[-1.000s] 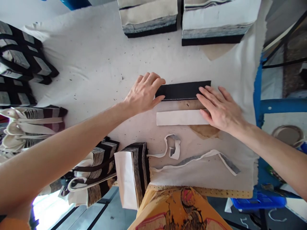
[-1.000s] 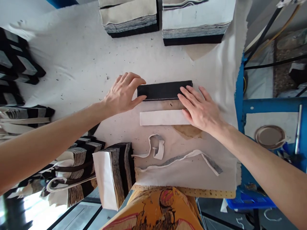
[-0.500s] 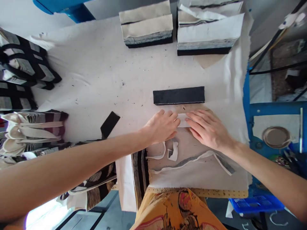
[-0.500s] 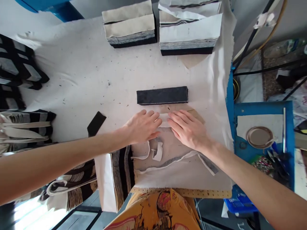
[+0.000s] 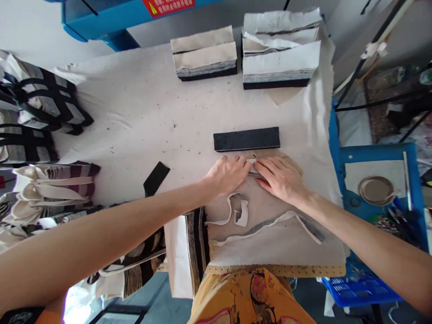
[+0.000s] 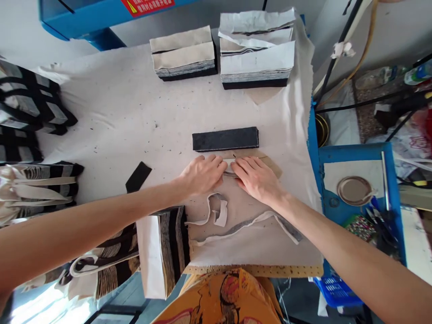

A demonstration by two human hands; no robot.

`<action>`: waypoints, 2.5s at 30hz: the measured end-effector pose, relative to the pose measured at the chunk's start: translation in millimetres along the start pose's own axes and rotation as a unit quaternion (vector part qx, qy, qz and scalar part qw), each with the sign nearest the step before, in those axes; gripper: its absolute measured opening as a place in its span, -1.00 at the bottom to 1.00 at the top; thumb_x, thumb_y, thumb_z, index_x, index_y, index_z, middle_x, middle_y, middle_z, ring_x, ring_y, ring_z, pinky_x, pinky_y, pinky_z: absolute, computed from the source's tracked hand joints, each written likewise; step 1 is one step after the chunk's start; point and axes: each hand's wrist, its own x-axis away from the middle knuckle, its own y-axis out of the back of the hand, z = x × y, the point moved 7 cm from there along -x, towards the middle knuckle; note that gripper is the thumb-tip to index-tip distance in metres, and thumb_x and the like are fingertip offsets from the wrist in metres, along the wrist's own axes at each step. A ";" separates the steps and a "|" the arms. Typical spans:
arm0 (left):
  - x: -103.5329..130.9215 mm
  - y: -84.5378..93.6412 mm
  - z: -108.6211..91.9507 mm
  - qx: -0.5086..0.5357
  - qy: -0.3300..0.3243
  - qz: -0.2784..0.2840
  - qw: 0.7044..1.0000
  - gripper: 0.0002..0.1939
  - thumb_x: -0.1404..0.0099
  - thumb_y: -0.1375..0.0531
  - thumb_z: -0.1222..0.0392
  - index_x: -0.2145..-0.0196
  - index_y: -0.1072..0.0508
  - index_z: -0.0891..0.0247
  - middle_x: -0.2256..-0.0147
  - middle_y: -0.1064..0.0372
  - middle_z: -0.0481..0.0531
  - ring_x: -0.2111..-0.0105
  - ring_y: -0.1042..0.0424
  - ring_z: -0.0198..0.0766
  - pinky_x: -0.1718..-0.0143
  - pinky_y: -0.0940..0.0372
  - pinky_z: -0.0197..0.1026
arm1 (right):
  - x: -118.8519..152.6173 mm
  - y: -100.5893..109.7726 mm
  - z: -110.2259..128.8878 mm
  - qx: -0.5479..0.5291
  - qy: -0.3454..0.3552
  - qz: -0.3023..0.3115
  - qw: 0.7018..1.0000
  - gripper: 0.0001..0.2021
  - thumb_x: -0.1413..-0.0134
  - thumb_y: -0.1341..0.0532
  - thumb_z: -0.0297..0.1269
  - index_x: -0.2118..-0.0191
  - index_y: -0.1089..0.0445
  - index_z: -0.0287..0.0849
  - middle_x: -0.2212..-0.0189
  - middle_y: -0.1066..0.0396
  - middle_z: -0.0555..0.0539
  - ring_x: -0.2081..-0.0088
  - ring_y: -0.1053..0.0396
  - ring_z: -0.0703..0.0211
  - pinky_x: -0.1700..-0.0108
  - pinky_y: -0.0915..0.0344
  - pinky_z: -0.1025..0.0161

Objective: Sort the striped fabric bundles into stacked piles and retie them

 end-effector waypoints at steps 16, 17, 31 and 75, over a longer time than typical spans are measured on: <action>26.1 3.9 49.1 0.053 0.034 -0.030 0.998 -0.82 -0.48 -0.12 0.25 0.13 -0.52 0.31 0.21 -0.57 0.17 0.21 -0.54 -0.04 0.10 -0.36 0.00 | -7.1 11.1 -36.6 0.007 -0.062 0.083 0.995 -0.90 -0.25 -0.25 -0.35 0.18 -0.52 -0.18 0.30 -0.56 -0.16 0.27 -0.48 -0.03 0.31 -0.24 0.14; 26.5 8.6 56.5 0.095 0.056 -0.022 0.994 -0.82 -0.47 -0.14 0.22 0.10 -0.52 0.30 0.21 -0.58 0.14 0.23 -0.55 -0.07 0.07 -0.37 -0.01 | -8.8 15.4 -41.9 -0.019 -0.087 0.102 0.991 -0.90 -0.26 -0.26 -0.28 0.21 -0.52 -0.16 0.33 -0.56 -0.14 0.31 -0.48 0.00 0.37 -0.22 0.17; -0.1 2.4 146.1 0.451 0.236 -0.025 0.860 -0.66 -0.42 -0.12 0.05 -0.01 -0.59 0.16 0.30 -0.54 0.09 0.49 -0.41 -0.29 0.55 -0.25 -0.28 | -69.4 8.2 -136.0 -0.371 -0.212 0.120 0.896 -0.58 -0.31 -0.19 0.13 0.06 -0.57 -0.10 0.32 -0.60 -0.15 0.52 -0.52 0.04 0.54 -0.42 0.11; -17.9 16.2 119.1 0.303 0.193 0.153 0.921 -0.22 -0.44 -0.06 -0.30 -0.44 -0.05 0.12 -0.34 -0.24 0.25 -0.13 -0.45 0.11 -0.02 -0.34 0.00 | -78.4 12.3 -118.7 -0.162 -0.211 0.247 0.932 -0.29 -0.20 -0.18 0.22 -0.30 -0.34 -0.17 -0.27 -0.38 -0.27 -0.22 -0.38 -0.32 -0.16 -0.36 -0.12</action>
